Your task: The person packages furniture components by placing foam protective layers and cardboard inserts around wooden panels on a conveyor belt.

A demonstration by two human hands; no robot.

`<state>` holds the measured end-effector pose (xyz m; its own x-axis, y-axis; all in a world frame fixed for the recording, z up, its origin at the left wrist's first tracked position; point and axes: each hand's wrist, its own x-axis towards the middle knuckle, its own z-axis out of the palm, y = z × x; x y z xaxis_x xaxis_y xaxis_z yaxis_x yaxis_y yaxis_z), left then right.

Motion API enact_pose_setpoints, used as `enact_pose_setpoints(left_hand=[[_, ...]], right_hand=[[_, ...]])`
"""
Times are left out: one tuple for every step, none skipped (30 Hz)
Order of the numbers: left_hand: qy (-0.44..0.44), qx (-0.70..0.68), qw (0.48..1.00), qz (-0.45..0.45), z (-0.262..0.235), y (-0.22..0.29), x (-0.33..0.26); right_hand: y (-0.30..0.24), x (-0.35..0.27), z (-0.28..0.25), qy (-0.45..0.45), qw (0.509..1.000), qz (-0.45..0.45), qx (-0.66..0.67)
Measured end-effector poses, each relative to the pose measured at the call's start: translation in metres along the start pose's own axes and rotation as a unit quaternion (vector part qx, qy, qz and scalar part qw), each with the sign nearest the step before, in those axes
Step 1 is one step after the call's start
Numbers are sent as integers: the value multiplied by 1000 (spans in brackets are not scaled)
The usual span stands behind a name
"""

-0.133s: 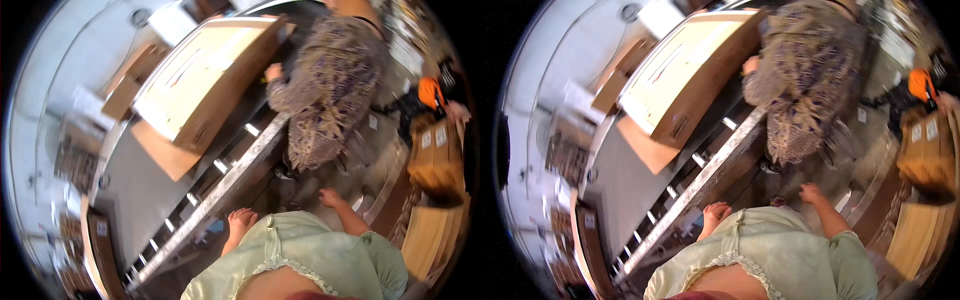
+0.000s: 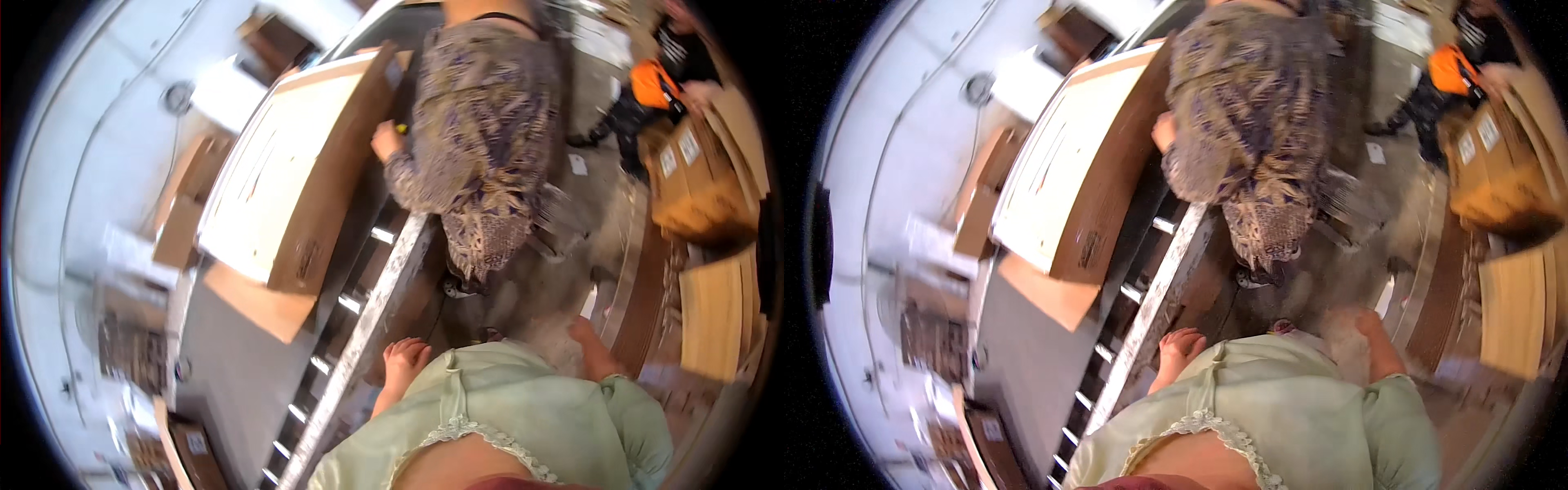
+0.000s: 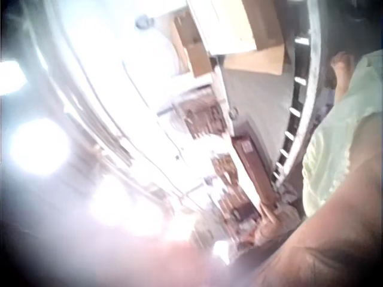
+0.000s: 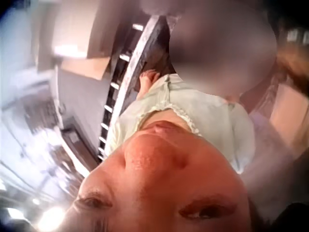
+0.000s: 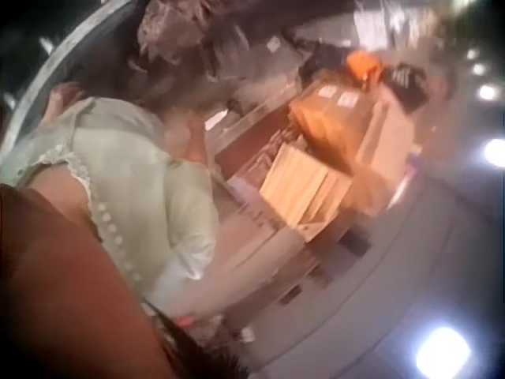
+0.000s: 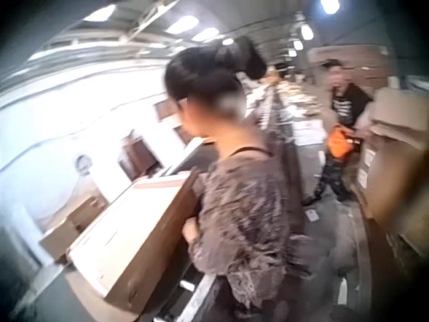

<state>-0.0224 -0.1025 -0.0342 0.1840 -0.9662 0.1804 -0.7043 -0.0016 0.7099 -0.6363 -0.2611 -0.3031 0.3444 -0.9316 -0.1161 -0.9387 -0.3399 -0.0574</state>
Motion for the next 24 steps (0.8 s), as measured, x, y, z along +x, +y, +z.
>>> enact_pose_setpoints(left_hand=[[-19, 24, 999, 19, -22, -12, 4], [-46, 99, 994, 32, -49, -9, 2], [-69, 125, 988, 56, -60, -8, 13], [-79, 143, 983, 83, -66, -10, 23], [-92, 115, 981, 124, -55, -10, 37], [-121, 100, 976, 149, -43, -6, 46], [-162, 82, 969, 168, -34, -11, 50], [-184, 62, 969, 150, -24, -19, 46], [-215, 45, 965, 142, -10, -22, 43], [-212, 8, 966, 149, -4, -22, 38], [-235, -8, 959, 157, 7, -21, 29], [-266, -13, 954, 139, 17, -18, 22], [-289, -15, 950, 121, 27, -13, 20], [-340, -73, 937, 36, 30, 6, 22], [-299, -78, 939, 149, 42, 4, 27], [-308, -82, 937, 145, 53, 3, 28], [-315, -85, 936, 135, 57, 14, 31], [-333, -77, 932, 116, 66, 16, 34], [-329, -72, 934, 116, 75, 17, 42], [-325, -53, 935, 132, 84, 21, 53], [-319, -33, 936, 145, 94, 25, 63], [-287, -37, 939, 185, 105, 19, 77], [-289, -43, 949, 123, 112, 27, 88], [-272, -9, 952, 141, 129, 33, 99]], right_hand=[[-37, -41, 27, 45, 982, 174, 63], [-86, -64, 30, -99, 964, 230, 94], [-119, -94, 17, -253, 924, 274, 86], [-161, -118, -19, -396, 872, 280, 64], [-157, -158, -36, -425, 853, 299, 58], [-161, -194, -39, -422, 848, 314, 66], [-169, -222, -41, -426, 844, 316, 74], [-181, -233, -47, -434, 841, 312, 83], [-193, -250, -48, -443, 832, 319, 101], [-204, -250, -48, -451, 828, 312, 112], [-216, -254, -52, -454, 825, 311, 124], [-230, -263, -53, -457, 820, 317, 137], [-239, -261, -54, -449, 821, 320, 148], [-245, -257, -54, -442, 820, 330, 155], [-249, -245, -52, -373, 874, 275, 147], [-244, -232, -54, -301, 919, 216, 134], [-232, -222, -59, -295, 922, 211, 135], [-220, -219, -61, -276, 922, 224, 154], [-207, -211, -63, -257, 921, 235, 172], [-192, -198, -61, -255, 924, 230, 171], [-179, -185, -58, -277, 907, 251, 195], [-166, -171, -56, -301, 888, 271, 217], [-144, -155, -52, -324, 872, 286, 231], [-116, -150, -48, -346, 852, 309, 242]])
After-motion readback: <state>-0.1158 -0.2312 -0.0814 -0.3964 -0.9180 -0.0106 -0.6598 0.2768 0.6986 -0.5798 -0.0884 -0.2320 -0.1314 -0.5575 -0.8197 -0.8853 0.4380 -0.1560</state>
